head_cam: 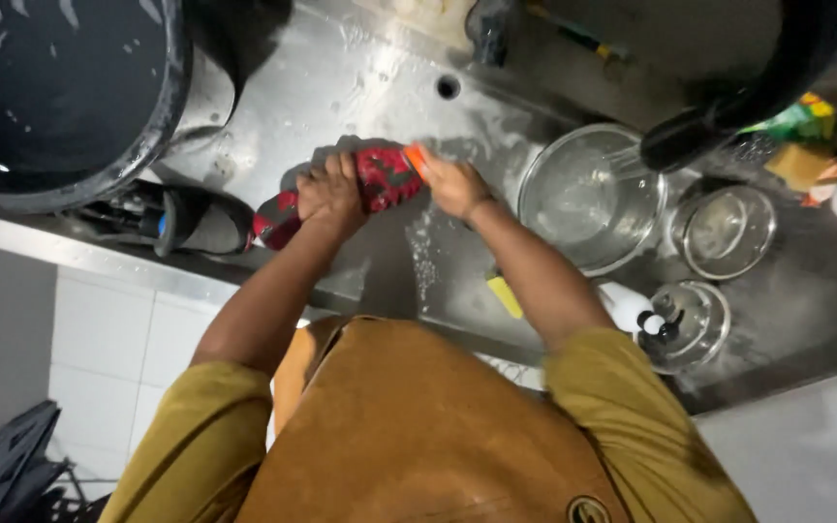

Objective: The person cleans a red and black shoe in a stainless steel sink. They apply liquid from a white bottle, scrub the shoe with a yellow sponge and an orange brush, and rinse it under running water.

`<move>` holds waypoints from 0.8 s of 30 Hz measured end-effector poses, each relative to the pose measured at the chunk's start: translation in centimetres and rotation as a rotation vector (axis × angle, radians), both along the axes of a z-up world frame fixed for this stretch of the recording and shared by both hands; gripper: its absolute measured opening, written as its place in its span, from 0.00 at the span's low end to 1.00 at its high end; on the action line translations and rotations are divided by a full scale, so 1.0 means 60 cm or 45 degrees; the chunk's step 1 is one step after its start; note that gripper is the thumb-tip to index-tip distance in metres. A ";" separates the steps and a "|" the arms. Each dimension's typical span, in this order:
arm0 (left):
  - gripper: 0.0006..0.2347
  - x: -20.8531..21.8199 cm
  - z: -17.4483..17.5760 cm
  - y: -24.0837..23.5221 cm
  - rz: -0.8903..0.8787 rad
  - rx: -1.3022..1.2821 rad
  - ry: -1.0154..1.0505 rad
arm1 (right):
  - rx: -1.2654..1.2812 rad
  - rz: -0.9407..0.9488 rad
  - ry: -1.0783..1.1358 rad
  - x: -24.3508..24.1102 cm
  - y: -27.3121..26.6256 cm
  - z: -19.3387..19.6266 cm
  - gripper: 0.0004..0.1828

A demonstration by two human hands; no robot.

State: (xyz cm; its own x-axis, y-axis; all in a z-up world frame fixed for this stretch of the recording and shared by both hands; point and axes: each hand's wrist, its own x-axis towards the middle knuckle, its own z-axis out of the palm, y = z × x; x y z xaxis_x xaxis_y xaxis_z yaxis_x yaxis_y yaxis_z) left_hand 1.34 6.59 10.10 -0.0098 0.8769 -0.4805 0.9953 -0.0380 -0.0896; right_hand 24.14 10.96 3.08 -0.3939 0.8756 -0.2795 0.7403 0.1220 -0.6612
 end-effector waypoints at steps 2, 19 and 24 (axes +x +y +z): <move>0.32 0.007 -0.016 -0.025 0.016 -0.006 0.002 | -0.352 0.015 -0.200 -0.041 0.036 0.005 0.27; 0.16 -0.017 -0.098 -0.029 -0.230 0.574 0.022 | -0.170 0.025 -0.076 0.001 -0.012 -0.002 0.24; 0.10 0.003 -0.033 -0.039 -0.293 1.316 0.040 | 0.058 0.035 0.127 0.013 -0.094 0.071 0.25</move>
State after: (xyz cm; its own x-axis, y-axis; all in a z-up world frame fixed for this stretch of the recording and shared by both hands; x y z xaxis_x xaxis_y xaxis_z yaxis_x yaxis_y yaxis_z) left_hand 1.53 4.24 8.10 0.2089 0.8418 0.4977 0.9705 -0.1157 -0.2116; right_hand 24.92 5.31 7.32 -0.4419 0.8750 -0.1976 0.6668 0.1731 -0.7248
